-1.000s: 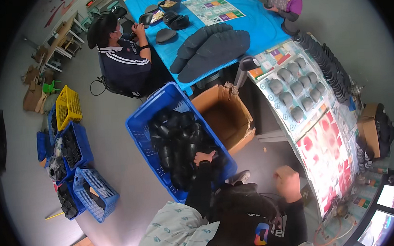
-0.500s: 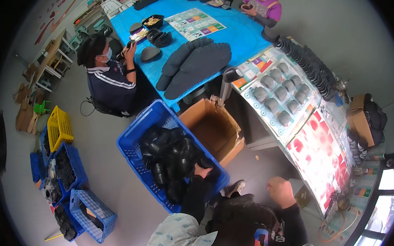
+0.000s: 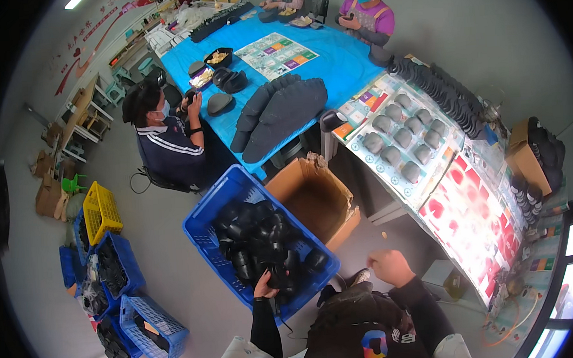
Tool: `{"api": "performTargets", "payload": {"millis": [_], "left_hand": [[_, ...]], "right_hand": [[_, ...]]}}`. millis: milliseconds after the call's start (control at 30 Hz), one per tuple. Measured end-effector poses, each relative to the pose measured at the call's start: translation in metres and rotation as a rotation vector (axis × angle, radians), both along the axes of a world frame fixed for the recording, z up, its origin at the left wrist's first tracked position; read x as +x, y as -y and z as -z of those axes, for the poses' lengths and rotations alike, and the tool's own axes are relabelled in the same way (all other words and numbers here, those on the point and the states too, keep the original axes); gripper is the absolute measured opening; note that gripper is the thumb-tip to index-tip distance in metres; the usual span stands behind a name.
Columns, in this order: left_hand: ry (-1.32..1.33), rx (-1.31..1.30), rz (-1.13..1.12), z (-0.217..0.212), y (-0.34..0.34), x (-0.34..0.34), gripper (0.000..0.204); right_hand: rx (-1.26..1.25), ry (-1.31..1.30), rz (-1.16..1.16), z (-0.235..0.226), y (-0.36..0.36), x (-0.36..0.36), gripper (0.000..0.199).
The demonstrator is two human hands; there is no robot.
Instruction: The person takes black shoe parts from a blue bin, arranges them on a template, and applies a substance using a pneumatic spray tool.
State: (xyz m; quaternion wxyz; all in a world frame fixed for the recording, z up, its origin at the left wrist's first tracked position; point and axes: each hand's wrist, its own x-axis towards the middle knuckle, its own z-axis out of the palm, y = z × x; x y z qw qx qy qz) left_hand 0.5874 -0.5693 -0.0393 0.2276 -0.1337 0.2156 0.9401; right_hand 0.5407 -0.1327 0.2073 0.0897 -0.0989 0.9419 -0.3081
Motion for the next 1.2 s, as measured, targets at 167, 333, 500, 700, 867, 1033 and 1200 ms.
{"api": "performTargets", "payload": {"millis": [167, 333, 500, 700, 867, 1033, 1200], "left_hand": [[-0.067, 0.129, 0.014, -0.06, -0.031, 0.009, 0.072], [-0.123, 0.21, 0.265, -0.17, -0.106, 0.024, 0.089], [-0.287, 0.059, 0.444, -0.182, -0.128, 0.012, 0.09], [-0.041, 0.288, 0.333, -0.187, -0.118, 0.024, 0.094], [-0.023, 0.184, 0.421, -0.18, -0.14, 0.034, 0.074], [0.166, 0.104, 0.257, -0.166, -0.141, 0.053, 0.067], [0.152, -0.052, 0.263, -0.173, -0.162, 0.044, 0.063]], "right_hand": [[-0.317, 0.013, -0.275, -0.012, 0.043, -0.02, 0.036], [-0.652, 0.099, -0.459, -0.024, 0.064, -0.027, 0.065], [-0.773, 0.813, -0.514, -0.036, 0.044, -0.039, 0.061], [-0.63, 0.301, -0.481, -0.04, 0.054, -0.034, 0.035], [-0.863, 0.406, 0.26, -0.061, -0.011, -0.011, 0.026], [-1.377, 0.339, 0.749, 0.056, -0.13, 0.006, 0.028], [-0.989, 0.22, 1.28, 0.086, -0.247, 0.029, 0.043]]}}
